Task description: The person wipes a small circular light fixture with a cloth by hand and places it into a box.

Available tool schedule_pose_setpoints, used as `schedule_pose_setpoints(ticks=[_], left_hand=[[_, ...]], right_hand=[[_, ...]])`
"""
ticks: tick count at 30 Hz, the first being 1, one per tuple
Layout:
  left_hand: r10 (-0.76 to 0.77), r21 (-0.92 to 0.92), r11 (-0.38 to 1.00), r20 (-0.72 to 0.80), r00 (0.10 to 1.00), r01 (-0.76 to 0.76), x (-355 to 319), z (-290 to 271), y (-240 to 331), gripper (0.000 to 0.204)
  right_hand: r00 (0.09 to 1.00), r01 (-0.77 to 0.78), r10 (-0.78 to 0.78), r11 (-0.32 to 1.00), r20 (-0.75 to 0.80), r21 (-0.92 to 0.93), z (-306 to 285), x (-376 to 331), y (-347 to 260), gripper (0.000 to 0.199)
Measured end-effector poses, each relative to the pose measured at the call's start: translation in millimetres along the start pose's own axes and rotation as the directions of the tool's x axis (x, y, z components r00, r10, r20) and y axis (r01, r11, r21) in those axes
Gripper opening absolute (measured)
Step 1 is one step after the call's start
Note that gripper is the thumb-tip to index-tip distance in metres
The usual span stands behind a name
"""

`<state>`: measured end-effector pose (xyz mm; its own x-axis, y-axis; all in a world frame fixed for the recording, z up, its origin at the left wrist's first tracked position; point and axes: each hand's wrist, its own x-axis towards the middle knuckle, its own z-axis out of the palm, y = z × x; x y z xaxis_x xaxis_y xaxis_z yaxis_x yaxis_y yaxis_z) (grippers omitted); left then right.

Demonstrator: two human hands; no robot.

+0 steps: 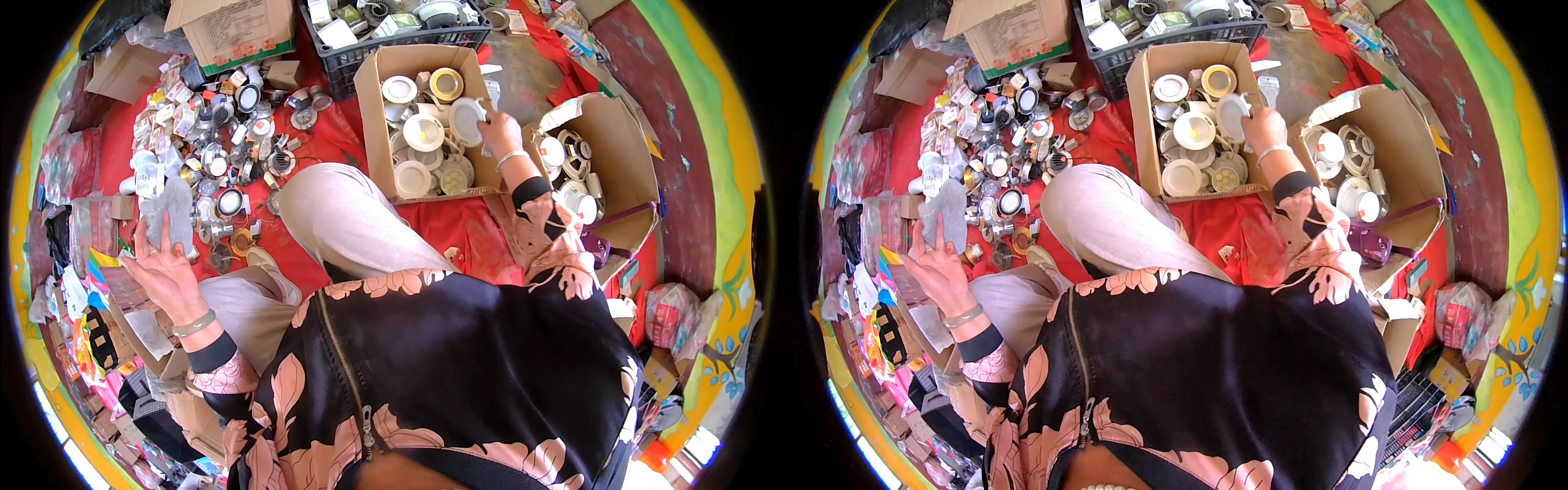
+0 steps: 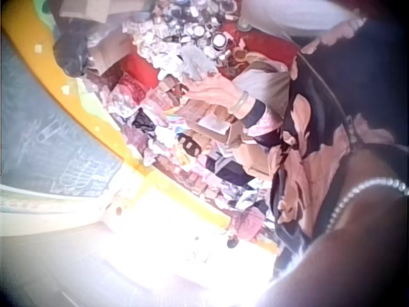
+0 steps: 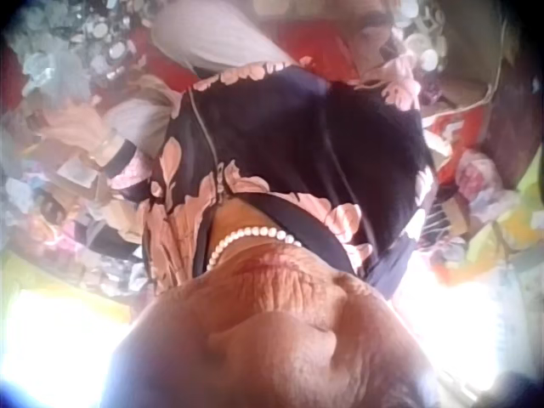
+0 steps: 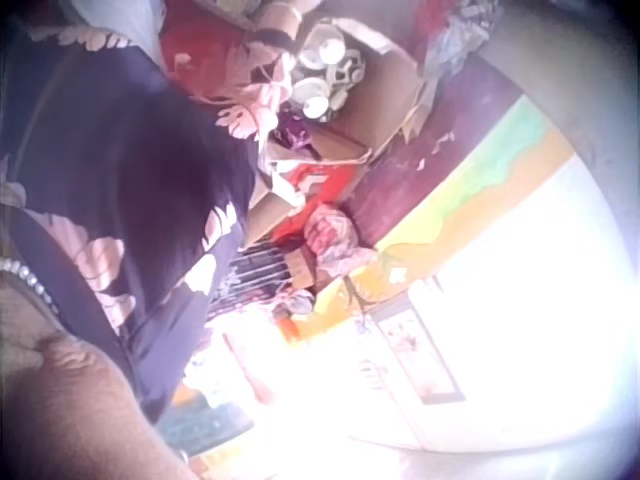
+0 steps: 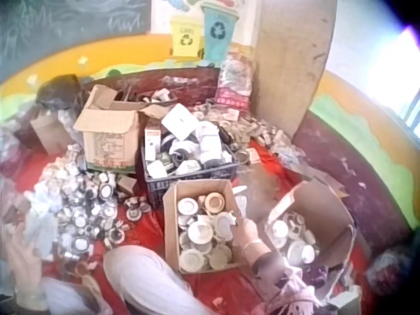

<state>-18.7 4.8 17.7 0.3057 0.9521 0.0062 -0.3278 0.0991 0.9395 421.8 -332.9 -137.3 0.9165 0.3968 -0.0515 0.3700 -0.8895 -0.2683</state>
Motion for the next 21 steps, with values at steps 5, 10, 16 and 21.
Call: schedule_pose_setpoints(ticks=[5,10,16,21], left_hand=[[-0.023,0.012,1.000,-0.115,0.993,0.024,1,-21,-20,0.066],[-0.028,0.039,0.999,-0.109,0.994,0.033,1,-12,-26,0.064],[-0.044,0.083,0.995,-0.126,0.991,0.055,0,-5,-31,0.065],[-0.067,0.125,0.989,-0.118,0.991,0.082,0,-5,-36,0.064]], right_hand=[[0.998,-0.047,0.052,0.986,0.031,-0.163,40,6,-5,0.028],[0.991,-0.064,0.091,0.967,0.100,-0.247,69,15,-2,0.027],[0.969,-0.092,0.155,0.950,0.195,-0.297,88,18,-23,0.024],[0.927,-0.207,0.287,0.928,0.243,-0.309,134,38,-19,0.025]])
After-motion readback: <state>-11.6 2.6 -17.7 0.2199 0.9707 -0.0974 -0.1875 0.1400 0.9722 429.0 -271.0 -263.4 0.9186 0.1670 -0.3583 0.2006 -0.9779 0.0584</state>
